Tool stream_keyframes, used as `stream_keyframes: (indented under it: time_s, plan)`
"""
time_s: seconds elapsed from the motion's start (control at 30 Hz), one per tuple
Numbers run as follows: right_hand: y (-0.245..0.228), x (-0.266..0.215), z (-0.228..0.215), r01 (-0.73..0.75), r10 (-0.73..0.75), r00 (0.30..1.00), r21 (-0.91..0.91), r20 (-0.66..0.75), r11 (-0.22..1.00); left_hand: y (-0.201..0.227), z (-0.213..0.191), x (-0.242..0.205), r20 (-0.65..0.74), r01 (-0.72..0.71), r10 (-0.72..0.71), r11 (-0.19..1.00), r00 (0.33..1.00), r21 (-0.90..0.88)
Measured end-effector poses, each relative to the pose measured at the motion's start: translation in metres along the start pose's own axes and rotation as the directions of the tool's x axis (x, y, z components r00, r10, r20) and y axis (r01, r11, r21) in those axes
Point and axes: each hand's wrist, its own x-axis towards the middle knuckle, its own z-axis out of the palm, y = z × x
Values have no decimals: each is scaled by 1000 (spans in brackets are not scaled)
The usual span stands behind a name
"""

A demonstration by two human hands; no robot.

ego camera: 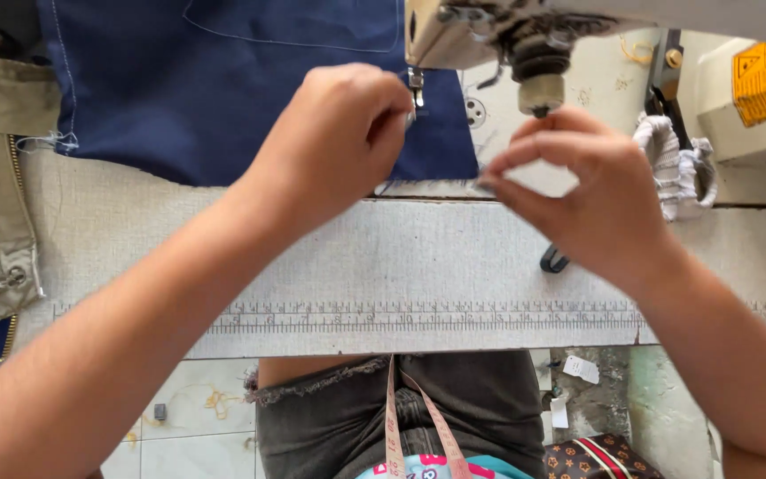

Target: Threading an industrial sewing machine needle and preparing fabric for sewing

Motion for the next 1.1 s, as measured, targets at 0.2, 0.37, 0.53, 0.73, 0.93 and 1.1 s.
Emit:
stream_keyframes:
  time_s: [0.2, 0.37, 0.53, 0.73, 0.93, 1.1]
  plan:
    - [-4, 42, 9, -87, 91, 996, 262, -5, 961, -11, -2, 18, 81, 63, -50, 983, 995, -173]
    - [-11, 33, 29, -205, 111, 978, 705, 177, 679, 23, -2, -4, 460, 7, 204, 909, 864, -416]
    - [-7, 18, 33, -237, -83, 964, 960, 251, 145, 38, -17, -8, 773, 269, 122, 894, 623, -358]
    - [1, 15, 38, -161, -75, 982, 979, 171, 128, 29, -50, 6, 468, 161, 205, 762, 860, -628]
    - [17, 5, 47, -314, 17, 938, 826, 346, 468, 34, -38, 5, 137, 35, 52, 821, 989, -570]
    - [31, 17, 32, -241, 7, 961, 822, 277, 515, 29, -44, 6, 77, -70, 133, 837, 988, -543]
